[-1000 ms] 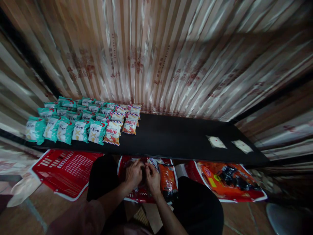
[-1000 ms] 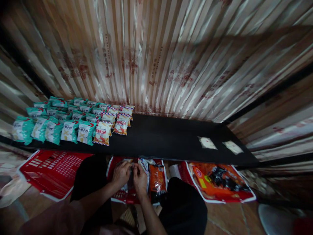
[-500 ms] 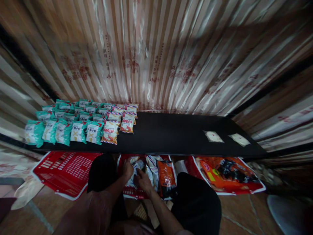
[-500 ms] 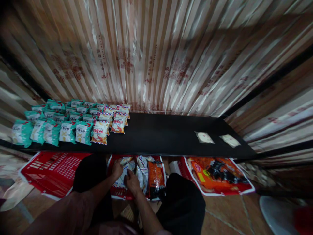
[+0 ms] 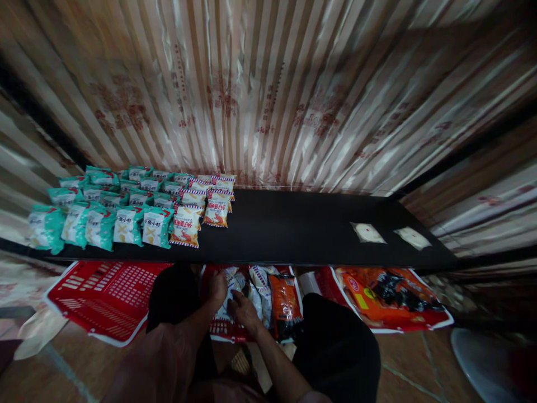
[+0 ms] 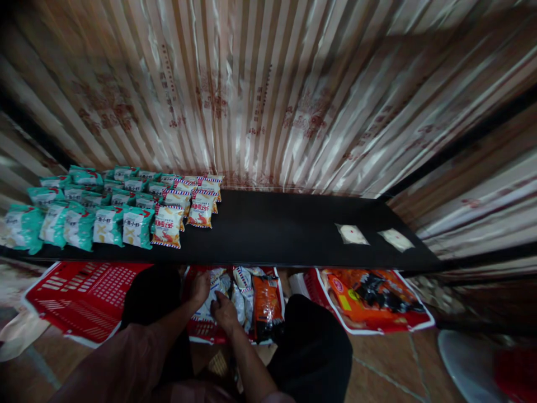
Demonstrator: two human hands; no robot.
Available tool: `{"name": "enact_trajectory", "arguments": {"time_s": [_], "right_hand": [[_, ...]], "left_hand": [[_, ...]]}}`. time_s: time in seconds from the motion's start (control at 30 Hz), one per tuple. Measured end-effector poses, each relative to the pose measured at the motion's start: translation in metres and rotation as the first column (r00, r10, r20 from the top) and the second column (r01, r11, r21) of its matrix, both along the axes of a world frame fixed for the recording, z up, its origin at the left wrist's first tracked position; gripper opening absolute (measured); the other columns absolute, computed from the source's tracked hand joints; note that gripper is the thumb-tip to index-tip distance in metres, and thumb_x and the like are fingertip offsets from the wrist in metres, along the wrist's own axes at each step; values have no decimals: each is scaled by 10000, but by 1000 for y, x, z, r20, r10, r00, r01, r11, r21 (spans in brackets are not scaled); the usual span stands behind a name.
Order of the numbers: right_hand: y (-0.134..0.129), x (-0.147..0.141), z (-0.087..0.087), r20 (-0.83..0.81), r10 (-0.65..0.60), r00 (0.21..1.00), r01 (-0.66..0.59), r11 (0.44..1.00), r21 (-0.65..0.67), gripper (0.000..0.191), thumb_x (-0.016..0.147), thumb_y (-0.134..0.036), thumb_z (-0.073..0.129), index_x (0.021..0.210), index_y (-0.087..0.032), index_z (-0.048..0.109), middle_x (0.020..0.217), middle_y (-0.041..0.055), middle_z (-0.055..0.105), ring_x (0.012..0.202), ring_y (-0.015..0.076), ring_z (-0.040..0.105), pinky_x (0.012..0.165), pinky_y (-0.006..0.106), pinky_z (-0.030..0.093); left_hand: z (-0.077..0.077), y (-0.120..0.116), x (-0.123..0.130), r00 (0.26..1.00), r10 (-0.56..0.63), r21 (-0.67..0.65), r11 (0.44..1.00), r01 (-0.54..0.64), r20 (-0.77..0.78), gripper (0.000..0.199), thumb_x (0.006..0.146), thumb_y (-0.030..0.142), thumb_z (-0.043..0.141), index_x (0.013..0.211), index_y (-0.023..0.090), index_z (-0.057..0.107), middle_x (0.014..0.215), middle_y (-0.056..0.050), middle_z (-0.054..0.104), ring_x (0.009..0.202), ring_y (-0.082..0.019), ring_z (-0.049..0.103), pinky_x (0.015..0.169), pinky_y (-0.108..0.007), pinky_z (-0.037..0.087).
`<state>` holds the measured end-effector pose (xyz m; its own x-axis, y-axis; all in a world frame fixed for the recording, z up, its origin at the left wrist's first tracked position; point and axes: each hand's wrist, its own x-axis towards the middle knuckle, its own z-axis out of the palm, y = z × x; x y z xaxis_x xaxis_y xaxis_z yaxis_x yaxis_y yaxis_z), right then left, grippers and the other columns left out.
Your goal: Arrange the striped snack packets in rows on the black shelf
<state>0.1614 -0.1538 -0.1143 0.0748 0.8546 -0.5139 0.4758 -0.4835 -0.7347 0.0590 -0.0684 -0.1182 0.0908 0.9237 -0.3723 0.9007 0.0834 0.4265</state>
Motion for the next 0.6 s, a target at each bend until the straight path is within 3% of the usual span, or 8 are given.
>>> {"name": "enact_trajectory", "arguments": {"time_s": [0.2, 0.4, 0.5, 0.6], "right_hand": [[3, -2, -1, 44, 15, 999, -15, 1000, -17, 476, 813, -221, 447, 1268, -100, 519, 1222, 135, 607, 1127, 223, 569, 962, 317, 405], [6, -2, 4, 64, 63, 996, -61, 998, -36, 491, 832, -207, 415, 1290, -45, 487, 1274, 160, 561, 1194, 221, 514, 995, 281, 360], [6, 0, 3, -1, -16, 1000, 16, 999, -33, 448, 840, -233, 405, 1242, -88, 541, 1197, 139, 616, 1159, 221, 541, 994, 305, 365], [6, 1, 0, -193, -169, 967, 171, 985, -3, 398, 836, -364, 448, 1136, -162, 613, 1118, 104, 654, 1127, 229, 555, 992, 349, 372]], "left_hand": [[7, -1, 3, 999, -25, 74, 997, 28, -35, 292, 898, 104, 356, 978, 88, 636, 974, -130, 625, 857, -190, 617, 701, -255, 435], [24, -12, 3, 998, -34, 186, 982, 42, -45, 294, 903, 108, 332, 985, 124, 615, 999, -119, 601, 863, -186, 604, 687, -262, 436], [35, -21, -1, 998, -61, 257, 964, 65, -22, 240, 902, 138, 372, 928, 147, 611, 978, -91, 605, 833, -168, 607, 668, -244, 434], [46, -33, -6, 995, -103, 354, 931, 91, 16, 196, 883, 136, 403, 855, 161, 596, 928, -70, 608, 800, -158, 607, 663, -238, 440]]}}
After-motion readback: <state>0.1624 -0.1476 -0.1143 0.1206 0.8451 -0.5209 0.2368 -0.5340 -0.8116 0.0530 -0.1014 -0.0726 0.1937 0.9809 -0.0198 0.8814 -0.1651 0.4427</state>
